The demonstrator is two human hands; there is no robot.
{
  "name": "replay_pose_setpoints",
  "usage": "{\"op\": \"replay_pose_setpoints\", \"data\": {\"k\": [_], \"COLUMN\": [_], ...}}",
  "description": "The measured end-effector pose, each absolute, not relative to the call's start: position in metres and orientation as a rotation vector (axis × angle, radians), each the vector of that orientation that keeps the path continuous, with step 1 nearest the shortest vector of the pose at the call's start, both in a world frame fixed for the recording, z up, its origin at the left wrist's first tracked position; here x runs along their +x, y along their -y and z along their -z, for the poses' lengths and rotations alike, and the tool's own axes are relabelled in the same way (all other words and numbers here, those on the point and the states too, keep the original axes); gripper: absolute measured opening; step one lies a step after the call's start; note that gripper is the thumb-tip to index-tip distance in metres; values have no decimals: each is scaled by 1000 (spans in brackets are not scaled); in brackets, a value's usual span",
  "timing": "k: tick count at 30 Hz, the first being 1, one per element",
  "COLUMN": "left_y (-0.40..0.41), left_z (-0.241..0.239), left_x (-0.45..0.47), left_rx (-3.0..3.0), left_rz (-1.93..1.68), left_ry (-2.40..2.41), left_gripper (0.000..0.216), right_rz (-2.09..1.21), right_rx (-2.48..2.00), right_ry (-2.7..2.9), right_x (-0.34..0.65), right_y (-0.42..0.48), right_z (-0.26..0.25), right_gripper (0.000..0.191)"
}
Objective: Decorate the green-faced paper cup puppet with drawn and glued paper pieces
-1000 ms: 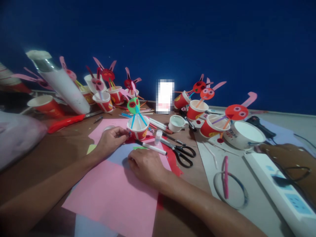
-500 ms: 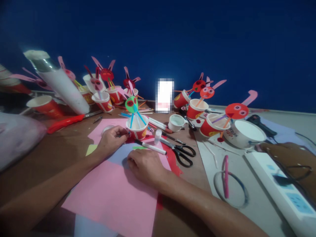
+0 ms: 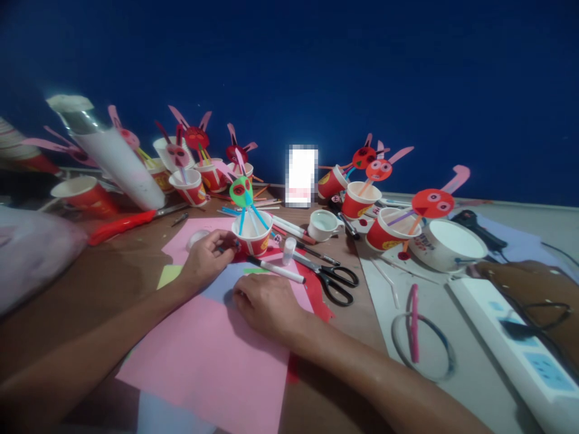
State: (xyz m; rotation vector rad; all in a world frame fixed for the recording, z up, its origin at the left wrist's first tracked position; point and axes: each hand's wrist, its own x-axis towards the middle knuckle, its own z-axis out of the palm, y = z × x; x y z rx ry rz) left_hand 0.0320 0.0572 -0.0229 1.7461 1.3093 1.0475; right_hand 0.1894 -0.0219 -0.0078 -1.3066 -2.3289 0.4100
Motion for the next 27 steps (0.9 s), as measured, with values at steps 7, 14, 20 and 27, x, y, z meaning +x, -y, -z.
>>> {"op": "replay_pose_setpoints", "data": {"k": [7, 14, 20, 27], "left_y": [-54, -57, -58, -55], "left_z": [18, 25, 24, 16], "left_x": [31, 24, 20, 25], "left_rx": [1793, 1733, 1742, 1850], "left_rz": [-1018, -1007, -974, -954], "left_ry": [-1279, -1268, -1272, -1301], "left_gripper": [22, 23, 22, 19], "right_rz": [-416, -404, -400, -401], "right_rx": [-1305, -1301, -1304, -1305], "right_ry": [2326, 2334, 2329, 2349], "right_x": [189, 190, 191, 190], "right_y": [23, 23, 24, 24], "right_z": [7, 6, 8, 9], "right_gripper": [13, 12, 12, 12]}}
